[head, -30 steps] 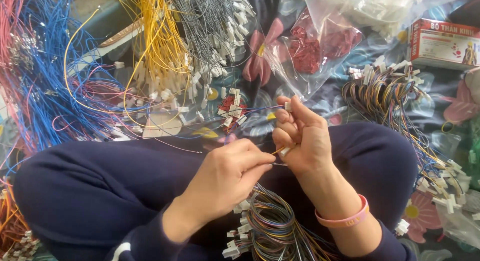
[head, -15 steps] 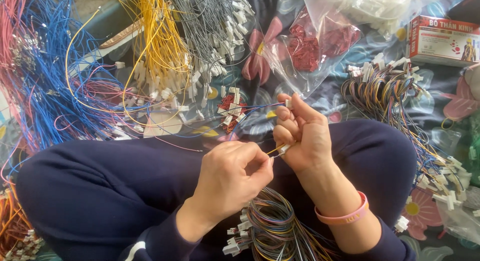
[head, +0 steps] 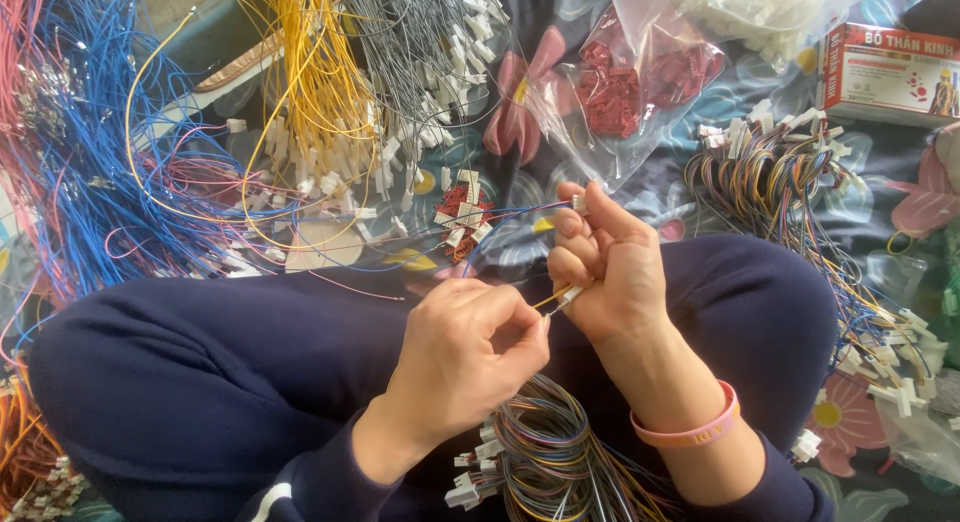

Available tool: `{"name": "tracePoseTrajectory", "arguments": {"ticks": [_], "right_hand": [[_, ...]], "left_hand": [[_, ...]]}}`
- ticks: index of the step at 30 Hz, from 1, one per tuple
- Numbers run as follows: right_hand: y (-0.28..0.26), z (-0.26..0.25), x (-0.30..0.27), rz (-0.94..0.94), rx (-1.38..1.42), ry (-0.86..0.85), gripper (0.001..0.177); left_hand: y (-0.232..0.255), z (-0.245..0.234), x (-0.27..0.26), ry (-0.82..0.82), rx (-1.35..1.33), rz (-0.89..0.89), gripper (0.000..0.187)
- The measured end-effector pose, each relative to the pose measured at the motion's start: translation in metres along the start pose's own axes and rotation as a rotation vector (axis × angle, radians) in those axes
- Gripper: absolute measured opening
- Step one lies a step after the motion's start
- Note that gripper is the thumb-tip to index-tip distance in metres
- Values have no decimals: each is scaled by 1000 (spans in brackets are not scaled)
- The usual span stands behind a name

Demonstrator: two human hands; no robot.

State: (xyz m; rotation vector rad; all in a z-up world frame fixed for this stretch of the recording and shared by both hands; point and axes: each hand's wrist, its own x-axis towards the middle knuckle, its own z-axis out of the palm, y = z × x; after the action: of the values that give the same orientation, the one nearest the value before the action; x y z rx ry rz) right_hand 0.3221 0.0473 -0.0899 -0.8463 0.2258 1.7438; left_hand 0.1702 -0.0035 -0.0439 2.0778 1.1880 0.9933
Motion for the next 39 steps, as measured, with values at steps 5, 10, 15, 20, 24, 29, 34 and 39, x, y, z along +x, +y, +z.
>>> {"name": "tracePoseTrajectory", "arguments": {"ticks": [5, 10, 15, 20, 24, 29, 34, 39], "right_hand": [[2, 1, 0, -46, -40, 20, 21], [4, 1, 0, -56, -33, 16, 22], [8, 2, -3, -64, -108, 41, 23], [8, 3, -4, -51, -100, 56, 22], [6, -1, -3, -34, -81, 20, 21], [5, 2, -4, -58, -14, 76, 20], [7, 2, -4, -87, -33, 65, 22], [11, 1, -3, -92, -42, 89, 21]], "left_hand": [[-3, 5, -3, 4, 111, -172, 19], [0, 7, -2, 6, 111, -141, 18], [1, 18, -2, 37, 59, -58, 19], [-1, 21, -4, 26, 12, -72, 16], [-4, 17, -2, -10, -55, -36, 16], [-3, 16, -5, 25, -11, -29, 7], [1, 27, -5, 78, 12, -74, 13], [0, 32, -7, 86, 0, -43, 15]]}}
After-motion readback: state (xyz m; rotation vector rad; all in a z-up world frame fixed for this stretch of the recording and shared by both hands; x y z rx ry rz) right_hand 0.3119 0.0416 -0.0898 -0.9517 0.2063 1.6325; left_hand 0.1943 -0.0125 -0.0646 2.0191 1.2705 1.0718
